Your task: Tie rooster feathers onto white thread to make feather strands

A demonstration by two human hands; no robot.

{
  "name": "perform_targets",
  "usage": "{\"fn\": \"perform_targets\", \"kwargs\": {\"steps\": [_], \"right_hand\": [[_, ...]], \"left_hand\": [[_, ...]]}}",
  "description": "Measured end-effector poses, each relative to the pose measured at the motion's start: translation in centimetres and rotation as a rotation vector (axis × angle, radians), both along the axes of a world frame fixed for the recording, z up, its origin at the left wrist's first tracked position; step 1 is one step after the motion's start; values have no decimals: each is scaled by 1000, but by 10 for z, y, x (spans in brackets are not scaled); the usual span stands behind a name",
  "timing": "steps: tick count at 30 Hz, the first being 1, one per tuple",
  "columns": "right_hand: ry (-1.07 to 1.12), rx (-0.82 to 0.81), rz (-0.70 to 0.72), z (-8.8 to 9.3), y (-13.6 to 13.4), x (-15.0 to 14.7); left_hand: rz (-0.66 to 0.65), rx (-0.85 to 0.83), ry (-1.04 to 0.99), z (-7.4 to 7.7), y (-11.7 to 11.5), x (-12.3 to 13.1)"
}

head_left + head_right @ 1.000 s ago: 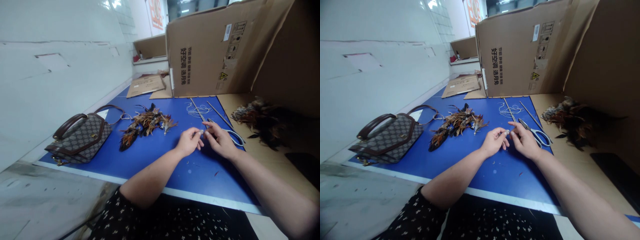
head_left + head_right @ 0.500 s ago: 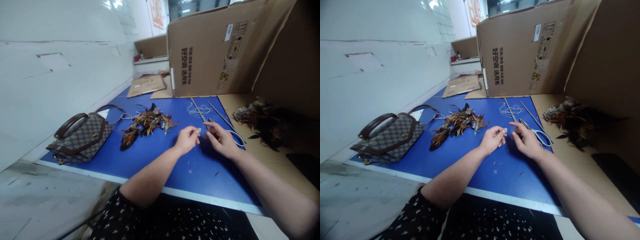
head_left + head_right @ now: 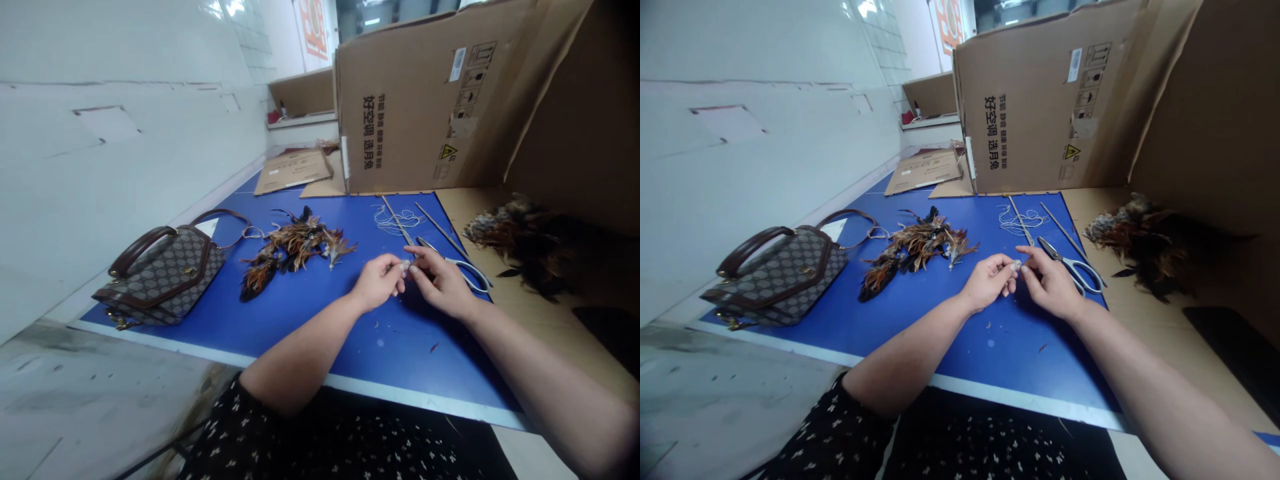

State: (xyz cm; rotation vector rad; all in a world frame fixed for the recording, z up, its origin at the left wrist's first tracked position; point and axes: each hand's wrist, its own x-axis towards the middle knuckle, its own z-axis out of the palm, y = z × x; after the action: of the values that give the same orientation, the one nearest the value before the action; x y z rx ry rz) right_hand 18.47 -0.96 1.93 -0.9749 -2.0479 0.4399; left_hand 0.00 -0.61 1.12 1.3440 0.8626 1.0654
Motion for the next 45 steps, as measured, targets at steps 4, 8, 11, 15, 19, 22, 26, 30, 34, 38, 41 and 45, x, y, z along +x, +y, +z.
{"fn": "perform_targets", "kwargs": {"steps": [4, 8, 11, 15, 19, 22, 26, 30, 34, 38, 41, 45], "right_hand": [[22, -8, 6, 0, 0, 0], [48, -26, 22, -1, 0, 1], [62, -31, 32, 0, -1, 1], [78, -37, 71, 2, -3, 1], [77, -82, 105, 3, -4, 3], [124, -171, 127, 1, -1, 7], [196, -266, 114, 2, 6, 12], [264, -263, 61, 5, 8, 11], [191, -138, 17, 3, 6, 4], [16, 46, 33, 0, 2, -2], [-129, 105, 81, 0, 0, -3], [-260, 148, 108, 0, 1, 3]], "left_hand": [[29, 6, 13, 4, 0, -3], [63, -14, 17, 4, 1, -3], [69, -30, 32, -1, 4, -2], [71, -29, 148, -10, 7, -4], [-15, 56, 359, -12, 6, -8], [-185, 108, 425, -7, 2, -10], [-299, 130, 228, 3, -4, -11], [-183, 41, 43, 10, -4, -9], [-25, -36, -101, 8, -1, -4], [97, -81, -127, 2, 4, -2], [143, -28, 47, -2, 7, -5], [48, 257, 369, -3, 7, -11]]}}
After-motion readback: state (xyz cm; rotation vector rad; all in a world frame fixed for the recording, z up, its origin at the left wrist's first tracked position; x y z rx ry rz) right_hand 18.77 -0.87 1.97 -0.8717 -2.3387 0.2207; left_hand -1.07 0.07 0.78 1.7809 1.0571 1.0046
